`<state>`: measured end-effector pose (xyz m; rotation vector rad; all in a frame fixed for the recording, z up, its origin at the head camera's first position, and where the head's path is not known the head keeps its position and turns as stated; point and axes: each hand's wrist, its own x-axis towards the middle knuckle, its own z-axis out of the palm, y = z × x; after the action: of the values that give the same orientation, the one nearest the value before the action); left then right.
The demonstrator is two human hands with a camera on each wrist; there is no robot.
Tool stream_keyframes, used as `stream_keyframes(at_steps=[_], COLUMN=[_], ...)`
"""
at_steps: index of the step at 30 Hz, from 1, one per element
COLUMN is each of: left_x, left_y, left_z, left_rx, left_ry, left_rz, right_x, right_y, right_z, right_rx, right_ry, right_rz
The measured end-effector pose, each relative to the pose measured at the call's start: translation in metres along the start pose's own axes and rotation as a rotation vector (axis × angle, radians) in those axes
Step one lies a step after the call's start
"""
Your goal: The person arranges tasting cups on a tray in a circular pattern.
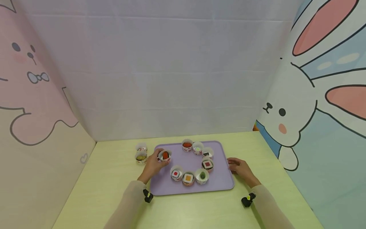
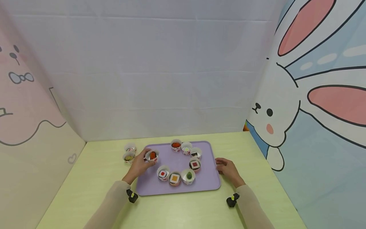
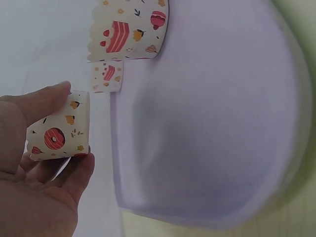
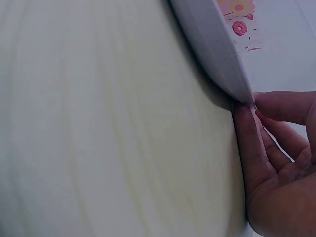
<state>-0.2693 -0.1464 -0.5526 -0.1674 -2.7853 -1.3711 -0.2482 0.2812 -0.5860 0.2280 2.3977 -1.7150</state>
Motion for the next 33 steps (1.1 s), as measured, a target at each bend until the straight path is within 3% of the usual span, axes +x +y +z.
stream_keyframes(at_steps=[8,17,33], left_x=[0.003,0.003,0.003], left_y=[-0.011,-0.019,-0.018], left_z=[0.011,0.022,0.024], left_rx=[0.011,0.01,-0.001], left_ry=[-0.039,-0.063,-0.115], left_rz=[-0.013,0.042,0.025], right_x=[0.002,0.001,0.003], right_y=[0.004,0.003,0.004], right_z=[-0.001,-0.001,-0.001], right_rx=[0.004,0.011,0.0], right_ry=[-0.001,-0.01,-0.001], right_rz=[-0.002,-0.01,-0.01])
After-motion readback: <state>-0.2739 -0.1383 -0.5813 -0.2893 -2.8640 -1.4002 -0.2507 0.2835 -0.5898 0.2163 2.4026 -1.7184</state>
